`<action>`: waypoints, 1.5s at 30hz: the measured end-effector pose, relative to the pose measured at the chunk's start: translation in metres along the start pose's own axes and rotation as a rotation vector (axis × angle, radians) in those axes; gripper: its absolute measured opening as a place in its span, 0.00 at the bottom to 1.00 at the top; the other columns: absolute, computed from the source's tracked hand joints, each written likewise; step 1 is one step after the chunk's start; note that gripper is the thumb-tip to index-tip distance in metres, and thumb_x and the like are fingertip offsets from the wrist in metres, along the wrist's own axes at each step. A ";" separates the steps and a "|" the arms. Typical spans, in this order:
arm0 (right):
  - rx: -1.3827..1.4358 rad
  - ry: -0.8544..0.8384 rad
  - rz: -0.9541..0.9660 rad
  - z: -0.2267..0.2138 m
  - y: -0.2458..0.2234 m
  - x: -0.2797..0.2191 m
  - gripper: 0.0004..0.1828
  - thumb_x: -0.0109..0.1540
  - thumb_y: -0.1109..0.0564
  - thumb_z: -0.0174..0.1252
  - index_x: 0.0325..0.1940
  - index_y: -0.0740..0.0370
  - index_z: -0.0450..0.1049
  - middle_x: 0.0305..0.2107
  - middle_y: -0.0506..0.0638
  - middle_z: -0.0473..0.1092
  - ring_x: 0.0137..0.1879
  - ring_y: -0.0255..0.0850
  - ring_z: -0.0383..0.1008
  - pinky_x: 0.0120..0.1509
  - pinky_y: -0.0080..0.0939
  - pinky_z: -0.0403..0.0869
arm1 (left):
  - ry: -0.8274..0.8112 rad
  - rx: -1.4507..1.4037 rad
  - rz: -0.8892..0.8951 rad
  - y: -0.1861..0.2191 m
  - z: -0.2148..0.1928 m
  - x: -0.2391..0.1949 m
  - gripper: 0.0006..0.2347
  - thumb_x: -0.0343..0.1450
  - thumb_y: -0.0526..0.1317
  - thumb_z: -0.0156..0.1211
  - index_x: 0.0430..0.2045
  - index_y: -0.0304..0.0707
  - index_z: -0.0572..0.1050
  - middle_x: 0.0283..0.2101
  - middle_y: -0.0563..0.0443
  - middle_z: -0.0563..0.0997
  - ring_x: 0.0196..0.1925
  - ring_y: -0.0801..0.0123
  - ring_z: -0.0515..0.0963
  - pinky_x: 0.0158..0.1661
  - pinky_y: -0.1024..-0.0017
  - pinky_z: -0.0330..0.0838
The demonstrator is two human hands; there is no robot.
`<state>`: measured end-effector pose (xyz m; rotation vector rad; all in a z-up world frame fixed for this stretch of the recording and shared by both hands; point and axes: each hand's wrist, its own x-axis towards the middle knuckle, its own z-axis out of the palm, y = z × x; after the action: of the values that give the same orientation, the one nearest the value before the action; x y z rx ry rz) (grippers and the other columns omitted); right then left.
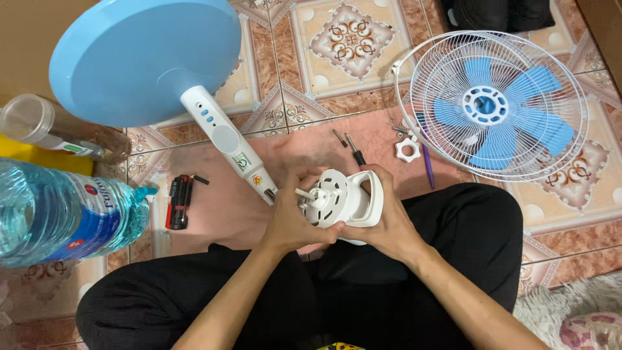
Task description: The person assembles a white plastic fan housing by hand, inserting and securing internal components. They manipulate the housing parts, align them, and press them together to form the complete unit.
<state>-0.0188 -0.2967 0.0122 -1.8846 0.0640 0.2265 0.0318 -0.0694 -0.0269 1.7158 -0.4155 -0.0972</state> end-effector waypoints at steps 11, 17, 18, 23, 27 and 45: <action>-0.014 -0.034 -0.108 -0.001 0.018 0.001 0.69 0.50 0.46 0.90 0.82 0.59 0.49 0.67 0.76 0.74 0.78 0.80 0.71 0.79 0.84 0.66 | 0.016 -0.063 0.074 -0.011 -0.011 -0.006 0.43 0.50 0.49 0.91 0.60 0.39 0.73 0.61 0.35 0.89 0.65 0.45 0.87 0.66 0.49 0.77; 0.269 -0.236 -0.048 -0.028 0.040 0.014 0.59 0.52 0.44 0.85 0.81 0.58 0.62 0.68 0.68 0.74 0.77 0.63 0.74 0.79 0.75 0.70 | -0.098 -0.041 0.135 0.000 -0.025 -0.003 0.43 0.50 0.47 0.89 0.61 0.40 0.69 0.65 0.33 0.87 0.70 0.43 0.83 0.69 0.45 0.73; 0.350 -0.296 -0.008 -0.037 0.044 0.015 0.45 0.61 0.40 0.74 0.78 0.62 0.70 0.67 0.65 0.76 0.75 0.57 0.76 0.78 0.70 0.75 | -0.126 -0.045 0.152 0.003 -0.023 -0.005 0.44 0.48 0.44 0.90 0.60 0.40 0.69 0.65 0.32 0.87 0.70 0.40 0.84 0.69 0.46 0.73; 0.325 -0.395 -0.001 -0.046 0.000 0.021 0.35 0.67 0.60 0.65 0.80 0.65 0.73 0.71 0.62 0.77 0.74 0.52 0.74 0.75 0.61 0.74 | -0.143 0.091 0.246 0.018 -0.018 -0.006 0.45 0.47 0.48 0.90 0.60 0.40 0.71 0.66 0.39 0.85 0.70 0.46 0.83 0.69 0.51 0.74; 0.133 -0.484 -0.005 -0.057 -0.020 0.023 0.38 0.66 0.64 0.69 0.82 0.66 0.73 0.75 0.68 0.75 0.81 0.60 0.69 0.80 0.71 0.69 | -0.148 0.150 0.399 0.022 -0.015 -0.007 0.41 0.50 0.48 0.90 0.58 0.43 0.72 0.68 0.42 0.83 0.70 0.46 0.79 0.70 0.53 0.72; -0.179 -0.397 -0.011 -0.049 -0.049 0.017 0.38 0.63 0.60 0.70 0.80 0.46 0.78 0.30 0.49 0.81 0.28 0.40 0.80 0.29 0.38 0.83 | -0.116 0.228 0.352 0.014 -0.003 -0.015 0.38 0.46 0.48 0.87 0.50 0.47 0.73 0.69 0.44 0.86 0.68 0.41 0.81 0.64 0.52 0.73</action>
<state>0.0116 -0.3262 0.0693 -1.9818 -0.2442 0.6108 0.0150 -0.0638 -0.0150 1.8380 -0.8339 0.1111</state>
